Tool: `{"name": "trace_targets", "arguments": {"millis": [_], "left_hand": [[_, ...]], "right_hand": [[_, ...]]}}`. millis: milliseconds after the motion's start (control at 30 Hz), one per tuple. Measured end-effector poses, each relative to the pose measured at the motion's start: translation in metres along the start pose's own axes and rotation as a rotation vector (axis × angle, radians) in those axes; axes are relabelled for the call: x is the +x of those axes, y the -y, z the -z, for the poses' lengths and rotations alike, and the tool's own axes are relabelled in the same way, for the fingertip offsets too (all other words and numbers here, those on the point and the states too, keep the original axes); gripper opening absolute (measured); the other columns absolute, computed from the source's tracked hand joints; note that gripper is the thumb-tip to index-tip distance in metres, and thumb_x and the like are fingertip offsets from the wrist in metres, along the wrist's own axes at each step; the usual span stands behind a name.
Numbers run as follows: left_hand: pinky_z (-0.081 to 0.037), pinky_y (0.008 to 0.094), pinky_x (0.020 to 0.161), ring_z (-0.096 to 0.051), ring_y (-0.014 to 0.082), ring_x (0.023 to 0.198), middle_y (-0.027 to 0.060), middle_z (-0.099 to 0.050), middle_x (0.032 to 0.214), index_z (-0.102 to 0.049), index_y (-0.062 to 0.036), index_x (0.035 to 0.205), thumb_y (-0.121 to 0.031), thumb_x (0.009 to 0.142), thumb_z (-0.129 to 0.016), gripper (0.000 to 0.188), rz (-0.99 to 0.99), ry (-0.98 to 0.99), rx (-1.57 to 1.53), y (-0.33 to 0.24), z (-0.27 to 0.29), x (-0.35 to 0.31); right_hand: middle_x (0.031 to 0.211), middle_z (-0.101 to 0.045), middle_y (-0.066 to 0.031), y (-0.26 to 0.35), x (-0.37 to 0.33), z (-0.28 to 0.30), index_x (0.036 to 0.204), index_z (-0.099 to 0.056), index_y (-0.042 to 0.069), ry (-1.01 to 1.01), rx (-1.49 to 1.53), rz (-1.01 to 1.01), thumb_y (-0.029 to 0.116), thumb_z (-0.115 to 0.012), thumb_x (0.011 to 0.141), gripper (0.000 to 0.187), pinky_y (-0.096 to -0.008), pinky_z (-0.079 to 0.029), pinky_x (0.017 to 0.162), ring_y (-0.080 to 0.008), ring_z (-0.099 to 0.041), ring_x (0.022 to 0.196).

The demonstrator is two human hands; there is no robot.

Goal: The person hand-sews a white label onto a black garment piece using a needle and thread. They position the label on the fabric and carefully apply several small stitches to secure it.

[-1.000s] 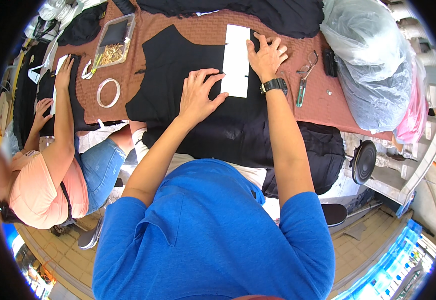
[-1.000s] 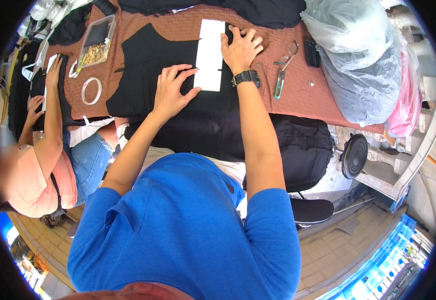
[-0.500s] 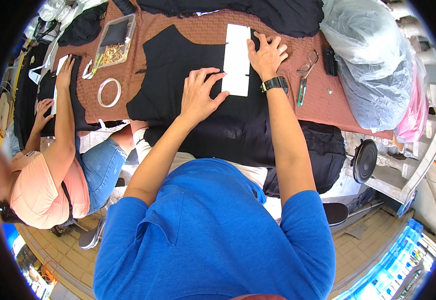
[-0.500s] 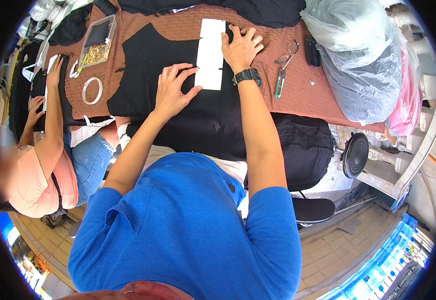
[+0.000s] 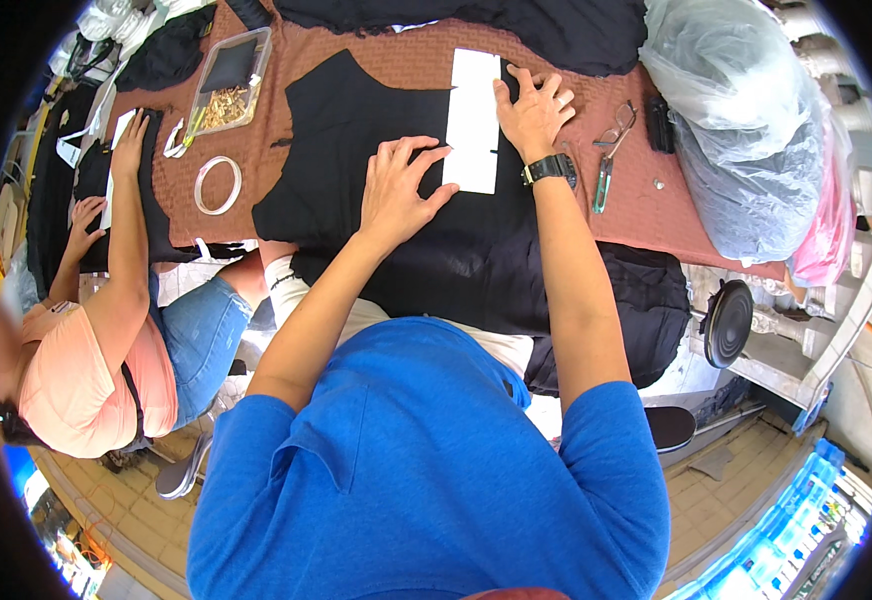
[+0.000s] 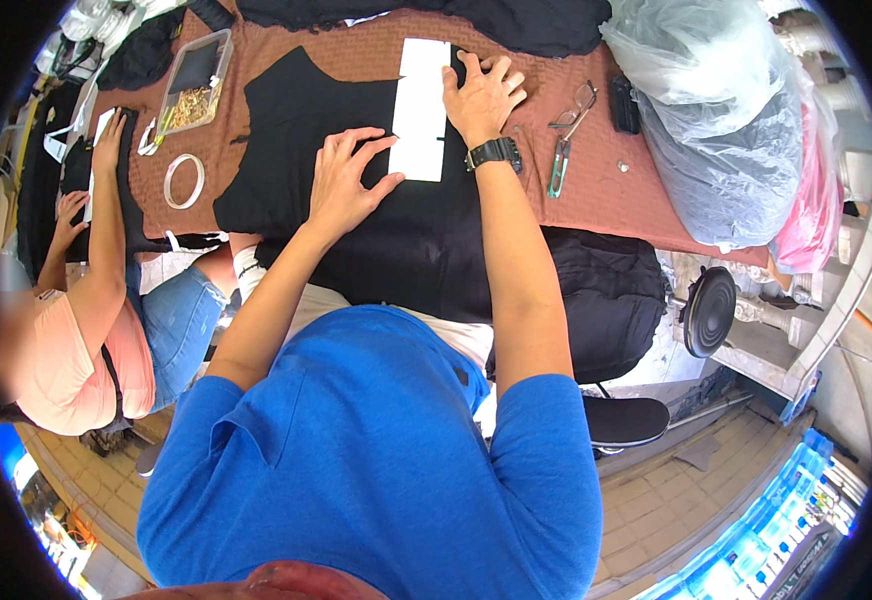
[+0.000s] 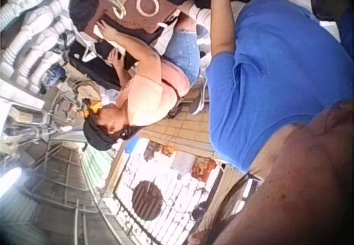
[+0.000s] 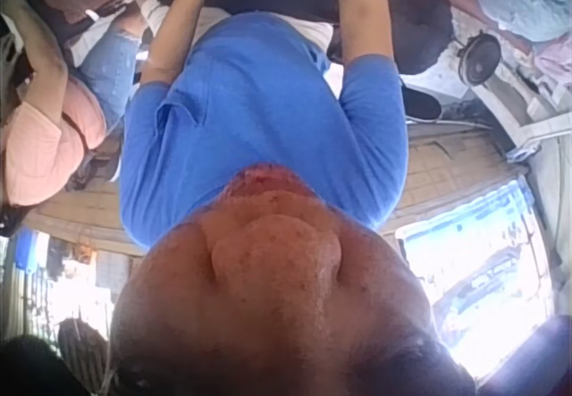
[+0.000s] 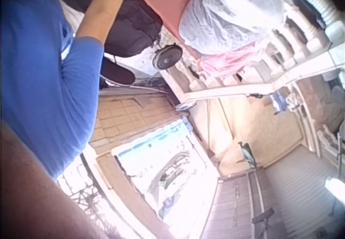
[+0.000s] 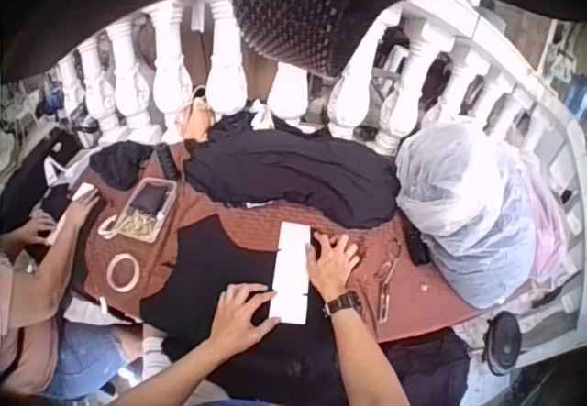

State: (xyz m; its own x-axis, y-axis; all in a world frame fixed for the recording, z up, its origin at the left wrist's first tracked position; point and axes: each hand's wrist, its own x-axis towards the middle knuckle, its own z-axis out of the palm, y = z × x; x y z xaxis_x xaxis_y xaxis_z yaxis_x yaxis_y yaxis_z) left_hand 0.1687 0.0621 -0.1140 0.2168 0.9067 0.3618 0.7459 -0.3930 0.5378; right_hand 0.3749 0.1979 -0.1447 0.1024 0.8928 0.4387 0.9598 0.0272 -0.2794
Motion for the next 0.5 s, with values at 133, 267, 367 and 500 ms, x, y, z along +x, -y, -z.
{"name": "trace_targets", "arguments": {"millis": [133,267,367,500], "left_hand": [[-0.041,0.0409,0.097,-0.050,0.0266,0.118,0.0000,-0.058,0.128,-0.068,-0.0150,0.119,-0.031,0.079,-0.081,0.045,-0.002,-0.002,0.004,-0.0005,0.0006,-0.0009],[-0.041,0.0415,0.098,-0.050,0.0268,0.118,0.0002,-0.058,0.128,-0.068,-0.0148,0.120,-0.031,0.079,-0.080,0.045,-0.007,-0.001,0.000,-0.0006,0.0007,-0.0010],[-0.041,0.0416,0.099,-0.050,0.0271,0.118,0.0003,-0.058,0.128,-0.068,-0.0145,0.120,-0.032,0.080,-0.080,0.045,-0.011,-0.006,0.007,-0.0014,0.0014,0.0004],[-0.040,0.0423,0.101,-0.049,0.0261,0.120,-0.0014,-0.057,0.131,-0.067,-0.0177,0.123,-0.033,0.081,-0.080,0.047,0.008,0.028,0.006,0.0003,0.0007,-0.0014]], "right_hand": [[0.122,-0.052,-0.0117,-0.0004,0.0018,0.0031,0.121,-0.070,0.027,0.038,0.007,-0.003,0.046,-0.066,0.089,0.038,-0.0529,-0.034,0.093,-0.0374,-0.044,0.112],[0.122,-0.052,-0.0117,-0.0019,0.0038,0.0052,0.121,-0.070,0.027,0.056,0.036,-0.010,0.046,-0.068,0.088,0.038,-0.0543,-0.034,0.093,-0.0381,-0.044,0.112],[0.124,-0.052,-0.0115,-0.0048,0.0065,0.0043,0.123,-0.069,0.028,0.065,0.041,0.000,0.047,-0.069,0.087,0.041,-0.0557,-0.035,0.094,-0.0388,-0.044,0.113],[0.127,-0.051,-0.0116,-0.0095,0.0095,0.0072,0.125,-0.067,0.030,0.144,0.044,0.000,0.049,-0.069,0.086,0.043,-0.0573,-0.035,0.096,-0.0400,-0.043,0.116]]}}
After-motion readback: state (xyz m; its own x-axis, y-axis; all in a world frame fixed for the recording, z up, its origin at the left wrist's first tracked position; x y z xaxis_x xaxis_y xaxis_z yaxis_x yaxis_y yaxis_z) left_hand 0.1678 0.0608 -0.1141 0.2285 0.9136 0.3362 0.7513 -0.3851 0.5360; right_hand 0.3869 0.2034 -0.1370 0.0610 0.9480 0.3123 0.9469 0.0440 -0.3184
